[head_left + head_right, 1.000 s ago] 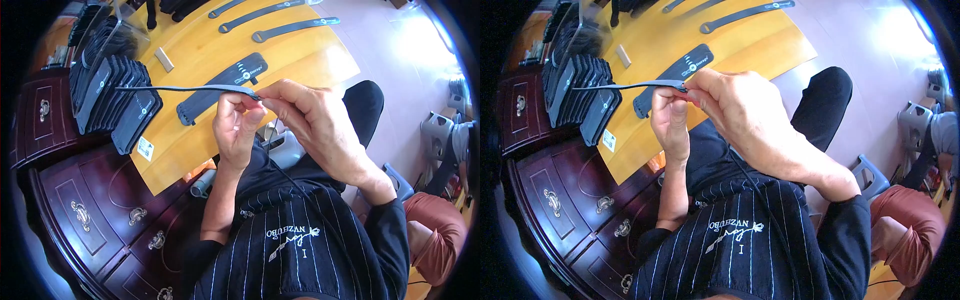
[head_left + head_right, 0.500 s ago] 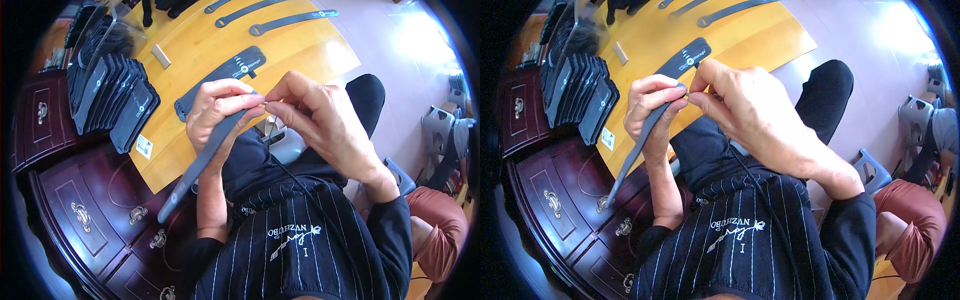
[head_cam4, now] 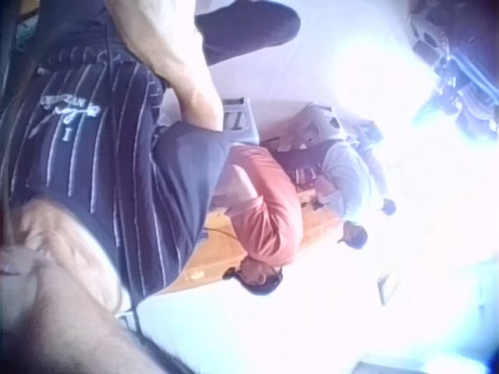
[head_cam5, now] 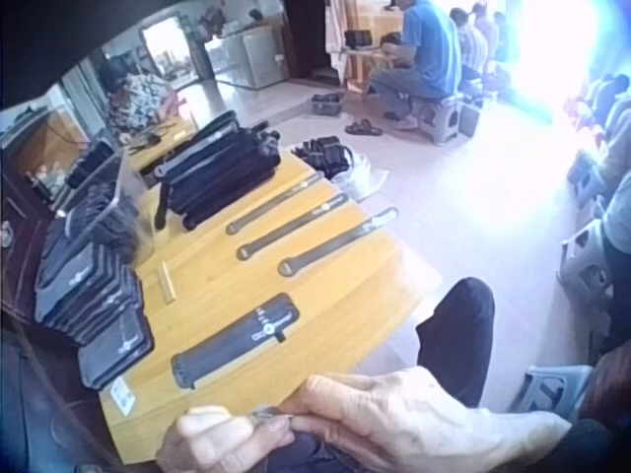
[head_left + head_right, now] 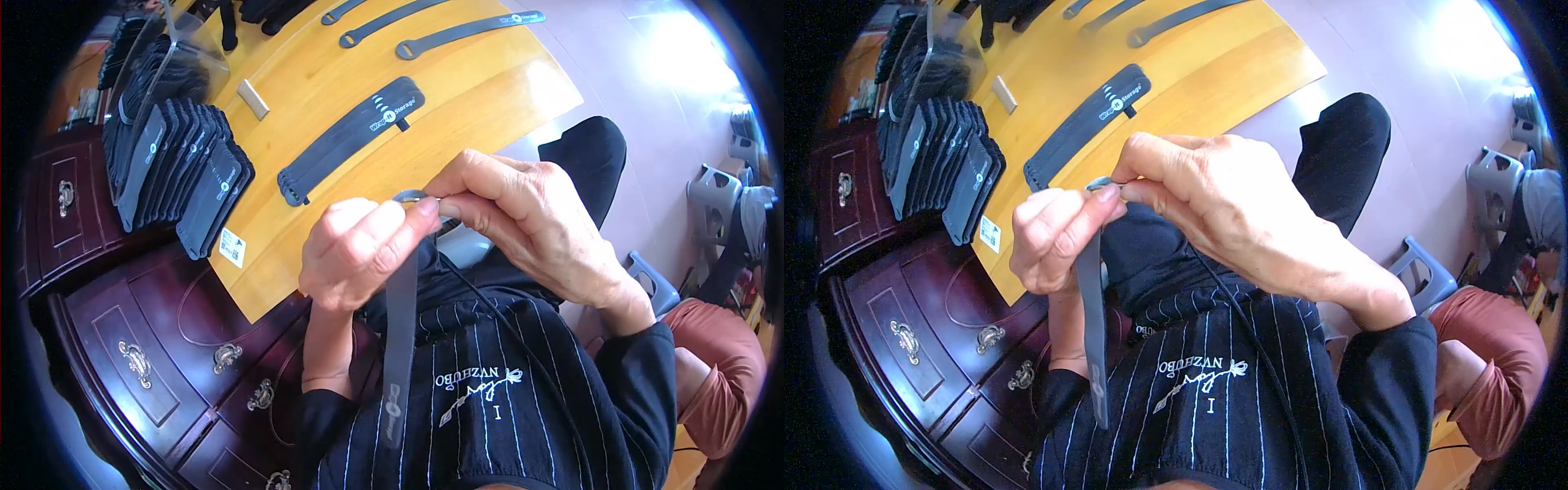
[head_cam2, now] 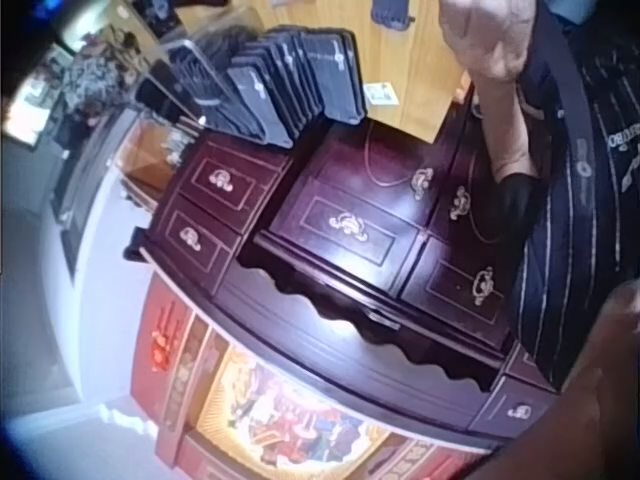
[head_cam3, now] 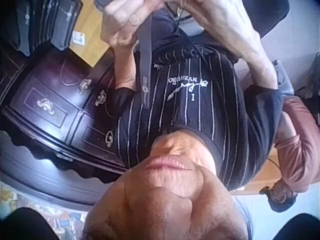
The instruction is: Aligning and assembling storage straps using a small metal tool to poke through holes and stack them.
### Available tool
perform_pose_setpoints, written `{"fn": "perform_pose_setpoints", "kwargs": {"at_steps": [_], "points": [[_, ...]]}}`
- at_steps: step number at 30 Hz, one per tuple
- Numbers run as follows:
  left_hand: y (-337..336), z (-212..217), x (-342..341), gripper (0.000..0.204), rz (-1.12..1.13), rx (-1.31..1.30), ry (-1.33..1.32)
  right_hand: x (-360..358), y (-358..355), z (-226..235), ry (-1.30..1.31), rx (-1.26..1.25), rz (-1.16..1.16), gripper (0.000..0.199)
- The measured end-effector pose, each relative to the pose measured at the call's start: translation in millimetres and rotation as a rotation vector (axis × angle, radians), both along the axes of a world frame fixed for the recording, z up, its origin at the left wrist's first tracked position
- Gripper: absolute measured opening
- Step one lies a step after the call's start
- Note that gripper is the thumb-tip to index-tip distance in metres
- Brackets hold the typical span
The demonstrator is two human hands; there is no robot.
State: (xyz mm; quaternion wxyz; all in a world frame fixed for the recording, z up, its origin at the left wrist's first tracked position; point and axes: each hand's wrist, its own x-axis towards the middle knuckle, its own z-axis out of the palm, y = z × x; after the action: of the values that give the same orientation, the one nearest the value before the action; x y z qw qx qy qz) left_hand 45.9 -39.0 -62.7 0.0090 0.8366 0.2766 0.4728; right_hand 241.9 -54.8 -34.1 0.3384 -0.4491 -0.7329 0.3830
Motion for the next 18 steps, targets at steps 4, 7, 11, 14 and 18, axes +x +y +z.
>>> {"fn": "perform_pose_setpoints", "kwargs": {"at_steps": [4, 7, 11, 14, 18], "points": [[-15, 13, -7, 0.031, -0.018, -0.022, 0.104, 3, -2, -2, 0.03, -0.026, 0.056, 0.016], [-17, 19, -11, 0.025, -0.066, -0.013, 0.129, 5, -1, 1, 0.066, -0.007, 0.118, 0.018], [-17, 23, -10, 0.036, -0.153, -0.033, 0.194, 11, -2, 0, 0.071, -0.121, 0.158, 0.018], [-11, 20, -8, 0.035, -0.18, -0.022, 0.181, 12, 0, 0, 0.127, -0.165, 0.146, 0.02], [-6, 25, -8, 0.034, -0.162, -0.128, 0.179, 8, -3, -1, 0.208, -0.22, 0.08, 0.019]]}}
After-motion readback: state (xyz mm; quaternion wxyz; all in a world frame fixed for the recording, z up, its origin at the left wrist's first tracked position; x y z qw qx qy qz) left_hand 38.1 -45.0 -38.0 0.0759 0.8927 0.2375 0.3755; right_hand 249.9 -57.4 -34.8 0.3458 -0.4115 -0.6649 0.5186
